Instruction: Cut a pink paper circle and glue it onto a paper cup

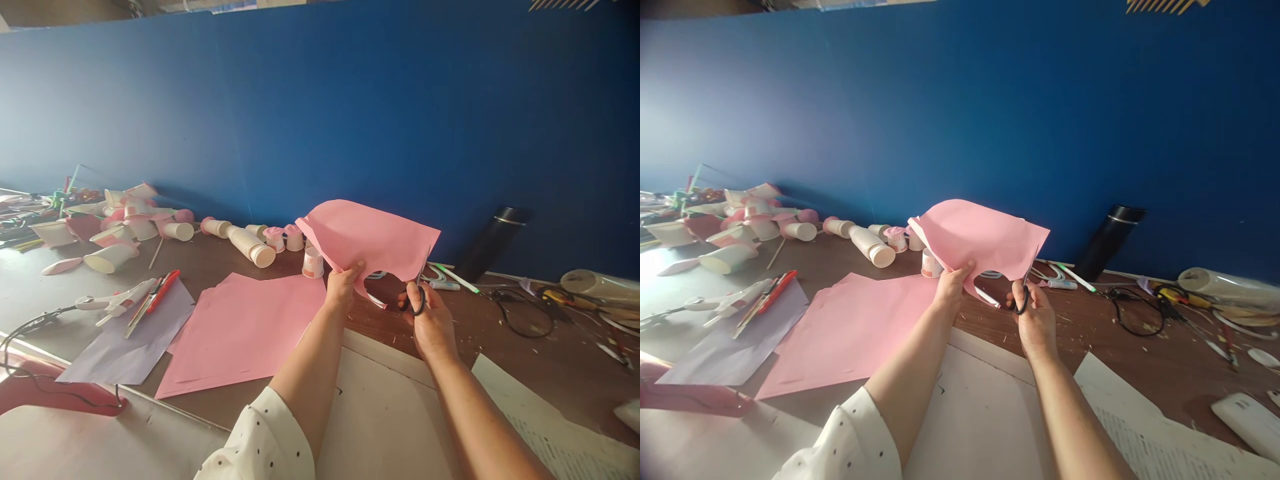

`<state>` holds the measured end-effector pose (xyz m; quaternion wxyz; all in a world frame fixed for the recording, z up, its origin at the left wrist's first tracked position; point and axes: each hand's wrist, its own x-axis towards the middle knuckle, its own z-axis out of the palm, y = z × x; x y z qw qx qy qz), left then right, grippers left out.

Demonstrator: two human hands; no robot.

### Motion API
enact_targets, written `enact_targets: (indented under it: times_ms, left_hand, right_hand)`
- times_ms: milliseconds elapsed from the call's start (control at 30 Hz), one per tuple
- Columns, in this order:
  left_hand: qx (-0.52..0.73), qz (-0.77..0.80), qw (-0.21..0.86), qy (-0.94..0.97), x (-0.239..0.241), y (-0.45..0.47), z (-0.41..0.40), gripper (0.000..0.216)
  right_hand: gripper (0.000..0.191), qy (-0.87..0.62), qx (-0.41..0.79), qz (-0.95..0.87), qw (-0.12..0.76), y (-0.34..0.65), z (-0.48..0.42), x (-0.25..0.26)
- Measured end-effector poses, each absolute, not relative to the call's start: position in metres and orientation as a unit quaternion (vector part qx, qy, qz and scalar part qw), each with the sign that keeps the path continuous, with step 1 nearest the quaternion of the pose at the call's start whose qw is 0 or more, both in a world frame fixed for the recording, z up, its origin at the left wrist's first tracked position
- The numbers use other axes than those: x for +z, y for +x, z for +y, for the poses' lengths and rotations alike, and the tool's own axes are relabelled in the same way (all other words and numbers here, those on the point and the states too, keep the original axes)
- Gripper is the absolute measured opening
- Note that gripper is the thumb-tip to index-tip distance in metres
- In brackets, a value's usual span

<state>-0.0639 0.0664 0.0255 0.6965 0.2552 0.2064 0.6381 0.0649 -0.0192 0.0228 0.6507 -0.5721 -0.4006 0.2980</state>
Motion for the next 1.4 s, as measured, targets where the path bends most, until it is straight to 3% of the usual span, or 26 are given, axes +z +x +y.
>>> enact_targets:
  times_ms: [1400]
  left_hand:
    - [0.658, 0.177, 0.693, 0.237, 0.030, -0.077, 0.073, 0.048]
  right_hand:
    - [0.048, -0.590, 0.307, -0.449, 0.597, 0.078, -0.023, 0.030]
